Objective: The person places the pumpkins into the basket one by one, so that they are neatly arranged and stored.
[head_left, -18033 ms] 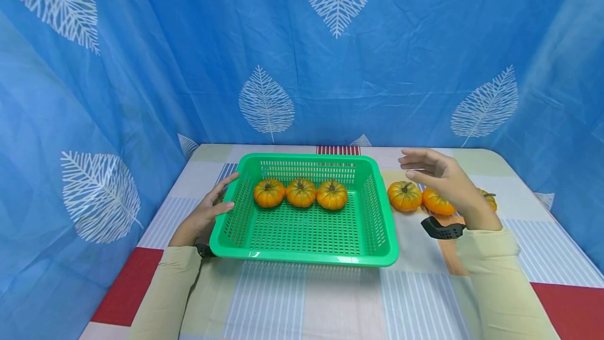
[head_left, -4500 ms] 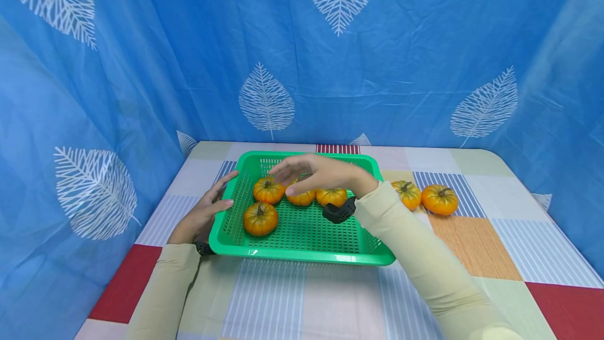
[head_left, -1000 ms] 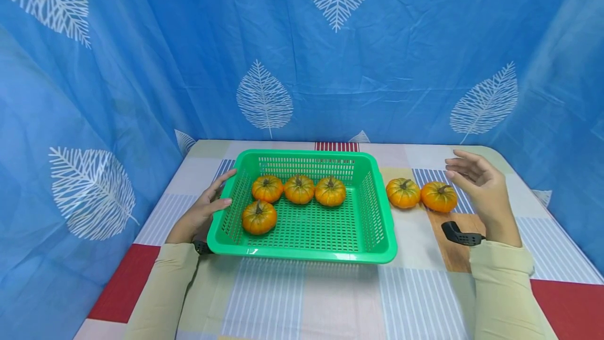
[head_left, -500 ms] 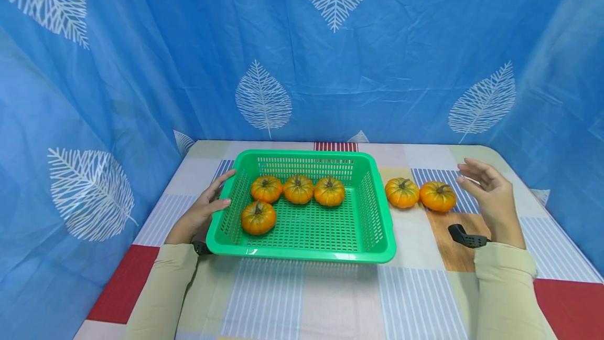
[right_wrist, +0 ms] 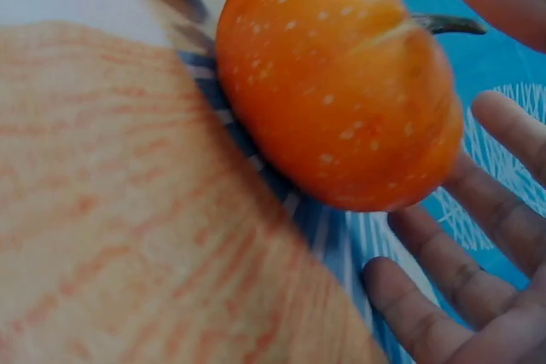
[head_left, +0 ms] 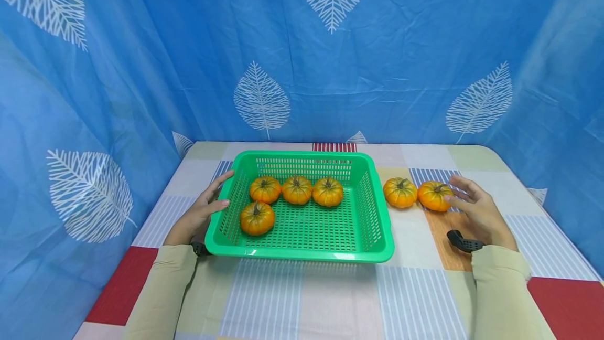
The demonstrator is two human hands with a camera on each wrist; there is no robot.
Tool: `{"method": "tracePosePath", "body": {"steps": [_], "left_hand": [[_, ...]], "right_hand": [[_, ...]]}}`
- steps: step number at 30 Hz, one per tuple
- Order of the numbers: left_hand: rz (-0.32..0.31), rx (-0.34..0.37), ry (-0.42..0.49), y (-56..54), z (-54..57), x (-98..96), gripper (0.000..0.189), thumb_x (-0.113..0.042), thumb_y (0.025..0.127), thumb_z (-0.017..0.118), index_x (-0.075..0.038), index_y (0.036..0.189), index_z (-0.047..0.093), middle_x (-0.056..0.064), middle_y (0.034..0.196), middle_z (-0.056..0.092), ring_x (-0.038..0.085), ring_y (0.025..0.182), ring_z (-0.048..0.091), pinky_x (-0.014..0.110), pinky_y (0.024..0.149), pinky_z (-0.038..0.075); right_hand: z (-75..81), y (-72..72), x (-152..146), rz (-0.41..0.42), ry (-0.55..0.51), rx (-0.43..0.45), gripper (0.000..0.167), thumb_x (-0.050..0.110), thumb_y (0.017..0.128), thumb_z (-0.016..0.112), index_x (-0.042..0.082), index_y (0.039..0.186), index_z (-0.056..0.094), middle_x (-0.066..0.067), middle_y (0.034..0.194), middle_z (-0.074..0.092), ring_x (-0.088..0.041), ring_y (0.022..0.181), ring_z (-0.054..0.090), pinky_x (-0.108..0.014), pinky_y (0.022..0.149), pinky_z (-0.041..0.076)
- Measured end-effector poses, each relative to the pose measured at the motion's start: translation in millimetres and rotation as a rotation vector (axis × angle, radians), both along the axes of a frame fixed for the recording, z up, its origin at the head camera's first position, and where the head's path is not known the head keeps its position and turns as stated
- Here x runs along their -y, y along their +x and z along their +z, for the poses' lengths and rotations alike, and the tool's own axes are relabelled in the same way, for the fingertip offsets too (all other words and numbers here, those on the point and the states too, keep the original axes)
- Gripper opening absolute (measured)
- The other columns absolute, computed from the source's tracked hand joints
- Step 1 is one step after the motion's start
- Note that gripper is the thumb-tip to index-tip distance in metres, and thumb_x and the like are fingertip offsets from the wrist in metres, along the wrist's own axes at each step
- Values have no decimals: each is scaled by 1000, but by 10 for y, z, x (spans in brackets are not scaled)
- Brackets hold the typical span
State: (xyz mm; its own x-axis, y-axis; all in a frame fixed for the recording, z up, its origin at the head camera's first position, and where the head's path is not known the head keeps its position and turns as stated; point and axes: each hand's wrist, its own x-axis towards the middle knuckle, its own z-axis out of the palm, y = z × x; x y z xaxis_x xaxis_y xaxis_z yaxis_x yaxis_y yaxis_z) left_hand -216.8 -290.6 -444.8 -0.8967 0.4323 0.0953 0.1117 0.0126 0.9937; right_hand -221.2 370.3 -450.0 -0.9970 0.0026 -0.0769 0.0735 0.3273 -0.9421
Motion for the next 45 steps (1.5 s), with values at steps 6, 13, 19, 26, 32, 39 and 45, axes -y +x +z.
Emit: {"method": "tracePosePath", "body": {"steps": [6, 13, 19, 26, 32, 39, 45], "left_hand": [[1, 4, -4, 12, 10, 4, 76, -19, 110, 56, -17, 175, 17, 37, 171, 14, 3, 130, 55, 26, 101, 57], [-1, -4, -6, 6, 5, 7, 76, -18, 110, 55, -17, 175, 16, 38, 169, 15, 4, 129, 56, 26, 100, 57], [-1, -10, -7, 5, -6, 7, 75, -18, 111, 55, -17, 175, 17, 38, 169, 15, 3, 129, 56, 26, 100, 57], [4, -6, -13, 10, -14, 10, 76, -19, 110, 56, -17, 175, 17, 38, 169, 16, 3, 128, 56, 26, 100, 57], [3, -5, -9, 2, -14, 7, 76, -19, 110, 56, -17, 175, 17, 38, 168, 17, 4, 128, 57, 26, 98, 58], [-1, -12, -7, -3, -9, 8, 76, -19, 110, 56, -15, 175, 16, 38, 169, 16, 3, 129, 56, 25, 99, 57], [-5, -13, -2, 0, -4, 8, 75, -19, 111, 55, -16, 175, 16, 39, 169, 16, 3, 129, 56, 25, 100, 57]], "right_hand": [[-17, -30, 0, 29, -9, 91, 89, 29, 109, 69, 11, 175, 12, -28, 178, 2, -60, 158, 4, -82, 121, 7], [-66, -53, -6, 53, 57, 81, 92, 27, 109, 69, 2, 173, 8, -31, 177, 4, -57, 158, 11, -53, 133, 14], [-87, -54, -21, 87, 88, 81, 91, 24, 110, 67, 1, 173, 5, -31, 177, 5, -54, 159, 13, -24, 129, 23], [-85, -59, -28, 92, 140, 106, 88, 26, 111, 66, -2, 172, 10, -35, 174, 15, -46, 150, 29, -31, 125, 37], [-90, -55, -38, 86, 166, 98, 87, 27, 110, 68, -3, 172, 14, -35, 172, 20, -34, 143, 39, -27, 120, 42], [-101, -59, -39, 74, 155, 92, 87, 26, 109, 69, -4, 171, 15, -35, 172, 21, -5, 130, 43, -22, 116, 44], [-85, -59, -28, 68, 153, 85, 86, 25, 109, 69, -5, 171, 16, -36, 170, 23, 3, 121, 43, -18, 111, 47]]}}
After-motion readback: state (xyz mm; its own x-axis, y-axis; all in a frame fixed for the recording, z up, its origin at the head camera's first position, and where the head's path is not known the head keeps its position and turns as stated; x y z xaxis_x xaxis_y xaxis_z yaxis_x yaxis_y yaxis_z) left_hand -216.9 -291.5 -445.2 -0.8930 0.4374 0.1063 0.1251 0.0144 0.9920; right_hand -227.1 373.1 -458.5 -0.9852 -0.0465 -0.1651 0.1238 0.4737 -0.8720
